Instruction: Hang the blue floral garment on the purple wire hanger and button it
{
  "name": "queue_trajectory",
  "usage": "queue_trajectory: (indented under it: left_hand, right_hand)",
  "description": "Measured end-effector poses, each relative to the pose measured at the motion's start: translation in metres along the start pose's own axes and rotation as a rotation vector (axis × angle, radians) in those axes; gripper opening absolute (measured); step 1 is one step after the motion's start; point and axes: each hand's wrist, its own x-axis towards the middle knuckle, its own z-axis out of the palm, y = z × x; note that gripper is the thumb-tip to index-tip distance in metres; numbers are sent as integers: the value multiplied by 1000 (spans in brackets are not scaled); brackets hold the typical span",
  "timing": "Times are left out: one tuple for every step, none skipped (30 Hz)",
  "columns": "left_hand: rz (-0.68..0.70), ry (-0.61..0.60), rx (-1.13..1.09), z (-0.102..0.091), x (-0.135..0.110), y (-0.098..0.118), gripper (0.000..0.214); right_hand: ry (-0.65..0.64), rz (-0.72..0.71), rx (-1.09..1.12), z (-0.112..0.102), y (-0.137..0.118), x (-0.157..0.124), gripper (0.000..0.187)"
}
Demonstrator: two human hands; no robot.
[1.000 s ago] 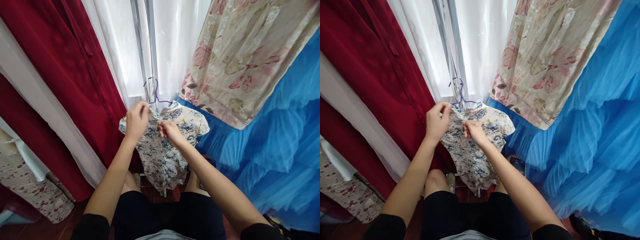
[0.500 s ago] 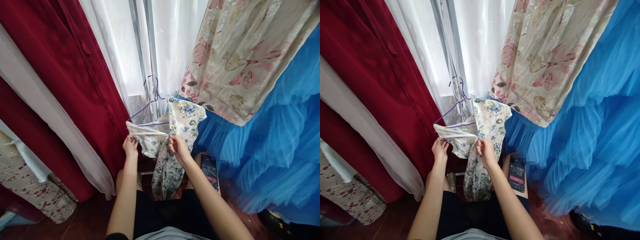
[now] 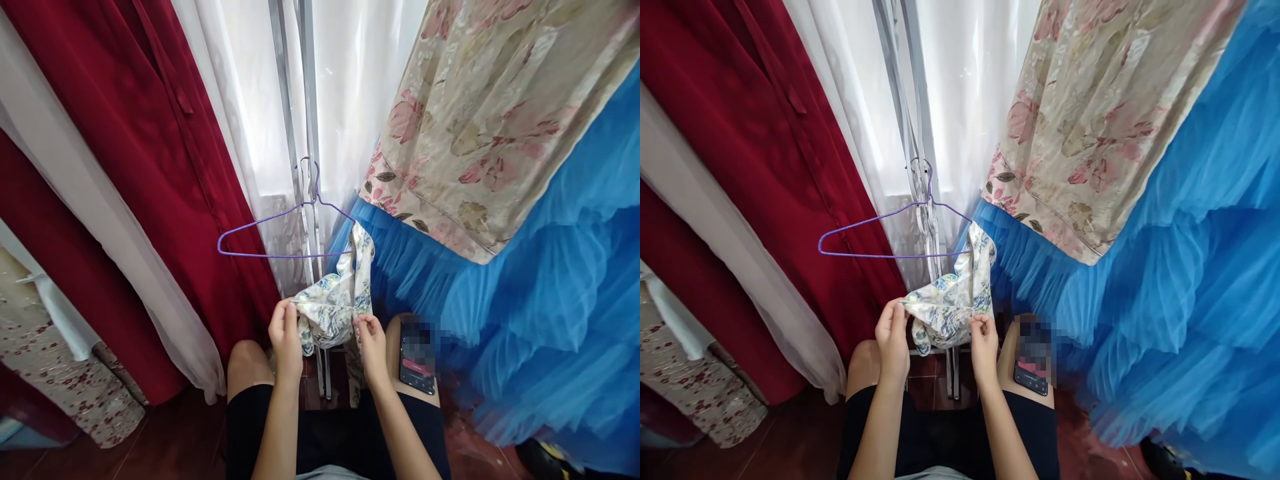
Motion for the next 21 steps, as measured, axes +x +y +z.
queue_trajectory:
  left_hand:
    - [6, -86, 51, 7, -5, 7, 28]
    - [15, -176, 99, 15, -11, 13, 27]
    - [31, -259, 138, 23, -16, 17, 26]
    - [59, -327, 169, 30, -21, 19, 25]
    - [93, -377, 191, 36, -24, 21, 23]
    - [129, -406, 209, 41, -27, 21, 22]
    - [159, -415, 223, 43, -29, 20, 22]
    - [175, -411, 233, 43, -29, 19, 20]
    - [170, -411, 235, 41, -29, 18, 19]
    - [142, -429, 232, 36, -28, 17, 19]
    - [91, -475, 229, 29, -28, 16, 24]
    - [29, -551, 230, 20, -28, 15, 29]
    - [-30, -640, 240, 10, -29, 14, 34]
    - [-77, -733, 264, -1, -31, 13, 38]
    - [-107, -819, 301, -12, -33, 11, 39]
    - [-120, -891, 355, -23, -35, 9, 39]
    - [-119, -942, 426, -33, -37, 6, 37]
    - [-107, -974, 512, -44, -38, 2, 33]
    - [-92, -1002, 603, -54, -36, -1, 30]
    - [-69, -1015, 690, -65, -33, -5, 27]
    - [-36, -1007, 759, -76, -27, -9, 25]
  right_hand:
    - [19, -84, -20, 3, -3, -6, 18]
    - [-1, -158, -35, 6, -8, -11, 22]
    - [-67, -209, -47, 8, -14, -16, 24]
    - [-170, -232, -57, 11, -21, -20, 24]
    - [-293, -228, -64, 12, -28, -23, 22]
    - [-412, -204, -68, 13, -34, -24, 17]
    - [-514, -167, -70, 13, -39, -25, 14]
    - [-596, -120, -70, 12, -44, -26, 15]
    - [-658, -74, -66, 11, -47, -26, 20]
    - [-703, -31, -56, 9, -50, -26, 24]
    - [-737, 10, -42, 7, -52, -27, 27]
    - [-763, 49, -28, 5, -55, -28, 30]
    - [-788, 84, -20, 2, -57, -29, 32]
    - [-812, 118, -18, 0, -59, -30, 34]
    - [-837, 152, -18, -3, -62, -31, 35]
    - [-867, 186, -20, -5, -66, -31, 36]
    - [-898, 215, -20, -8, -71, -30, 36]
    - [-928, 237, -23, -10, -76, -29, 35]
    - [-954, 251, -32, -13, -82, -27, 34]
    - [-977, 259, -48, -16, -88, -23, 33]
    - [-995, 260, -71, -19, -95, -18, 32]
